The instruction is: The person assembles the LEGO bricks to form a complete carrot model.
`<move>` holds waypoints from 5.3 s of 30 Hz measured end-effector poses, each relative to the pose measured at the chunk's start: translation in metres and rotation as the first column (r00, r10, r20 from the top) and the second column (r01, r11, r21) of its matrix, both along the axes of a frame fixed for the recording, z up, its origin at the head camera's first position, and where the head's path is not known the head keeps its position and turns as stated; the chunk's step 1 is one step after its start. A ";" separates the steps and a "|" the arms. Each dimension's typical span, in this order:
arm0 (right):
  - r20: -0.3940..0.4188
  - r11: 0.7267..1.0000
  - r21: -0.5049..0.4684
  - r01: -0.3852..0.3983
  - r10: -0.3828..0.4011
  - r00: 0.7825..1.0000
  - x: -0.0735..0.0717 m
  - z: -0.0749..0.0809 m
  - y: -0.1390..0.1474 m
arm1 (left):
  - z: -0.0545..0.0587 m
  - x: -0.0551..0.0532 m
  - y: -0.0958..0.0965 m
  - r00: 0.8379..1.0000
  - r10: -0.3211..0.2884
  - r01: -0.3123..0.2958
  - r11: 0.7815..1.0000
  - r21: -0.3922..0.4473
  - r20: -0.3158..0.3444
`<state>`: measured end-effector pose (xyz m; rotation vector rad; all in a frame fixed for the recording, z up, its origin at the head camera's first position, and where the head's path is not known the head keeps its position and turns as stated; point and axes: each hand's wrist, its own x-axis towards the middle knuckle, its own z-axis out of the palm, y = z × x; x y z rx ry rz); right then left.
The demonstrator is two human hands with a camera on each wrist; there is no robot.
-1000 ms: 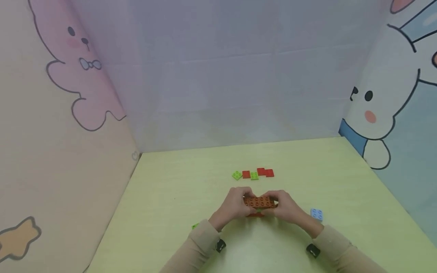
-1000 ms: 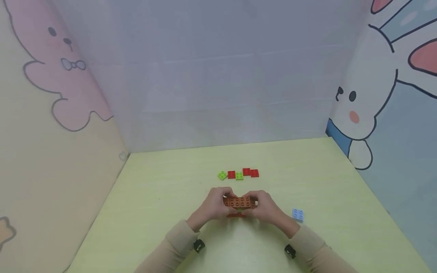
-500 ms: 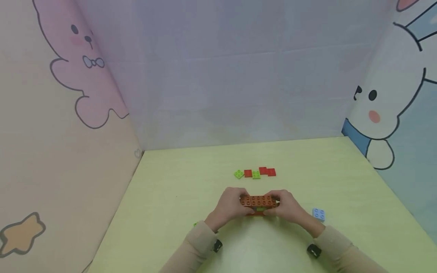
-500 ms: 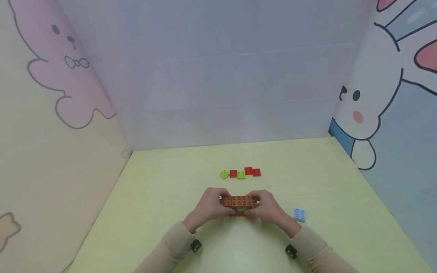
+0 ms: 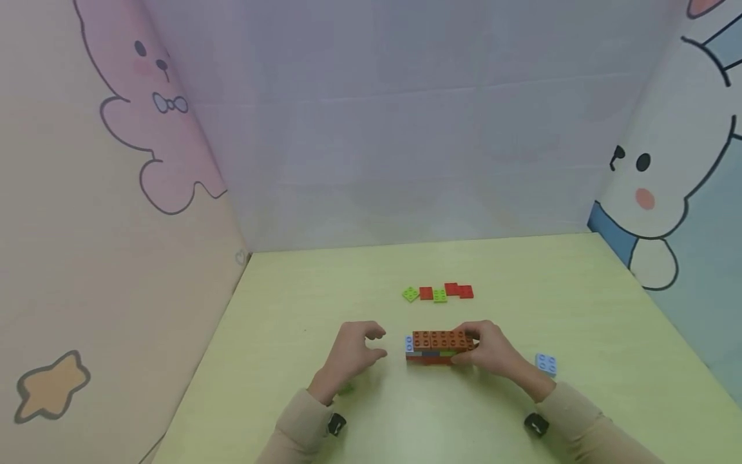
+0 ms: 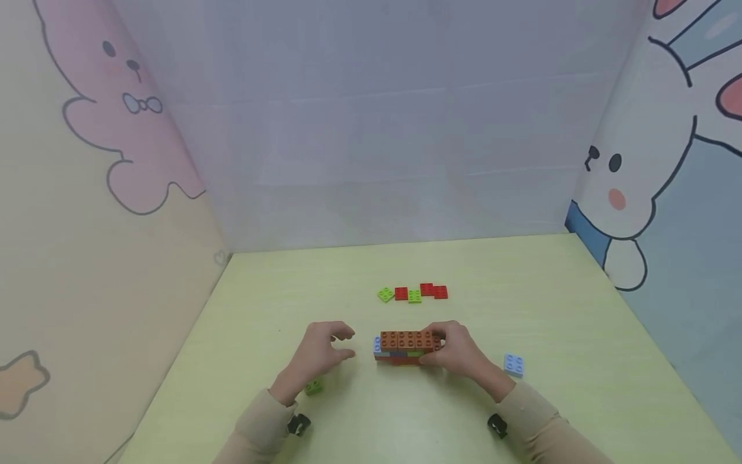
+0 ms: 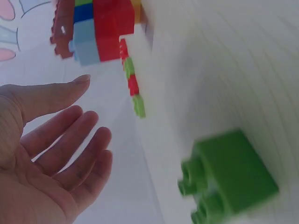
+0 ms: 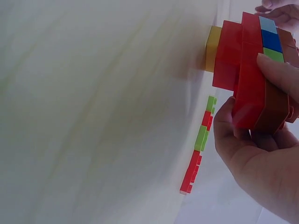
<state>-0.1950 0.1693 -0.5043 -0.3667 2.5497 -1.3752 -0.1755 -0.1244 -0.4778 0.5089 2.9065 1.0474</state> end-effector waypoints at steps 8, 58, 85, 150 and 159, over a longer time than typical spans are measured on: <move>-0.006 1.000 -0.003 0.004 -0.004 1.000 0.000 -0.003 0.000 | 0.012 0.019 -0.035 0.989 0.061 -0.047 0.993 -0.108 0.132; -0.054 0.998 -0.039 -0.047 0.045 0.998 0.001 -0.002 0.003 | 0.036 0.004 0.043 0.997 -0.064 0.062 0.997 -0.050 -0.041; -0.056 0.998 -0.043 -0.044 0.042 0.998 -0.001 -0.005 0.002 | 0.036 -0.006 0.076 0.989 -0.149 0.150 0.988 0.023 -0.013; -0.064 0.997 -0.034 -0.062 0.060 0.996 -0.002 -0.002 0.002 | 0.028 -0.017 0.087 0.988 -0.106 0.112 0.993 -0.043 0.116; -0.043 0.997 -0.047 -0.060 0.058 0.997 0.002 -0.002 0.001 | 0.011 -0.020 0.078 0.986 -0.118 0.109 0.991 0.082 0.121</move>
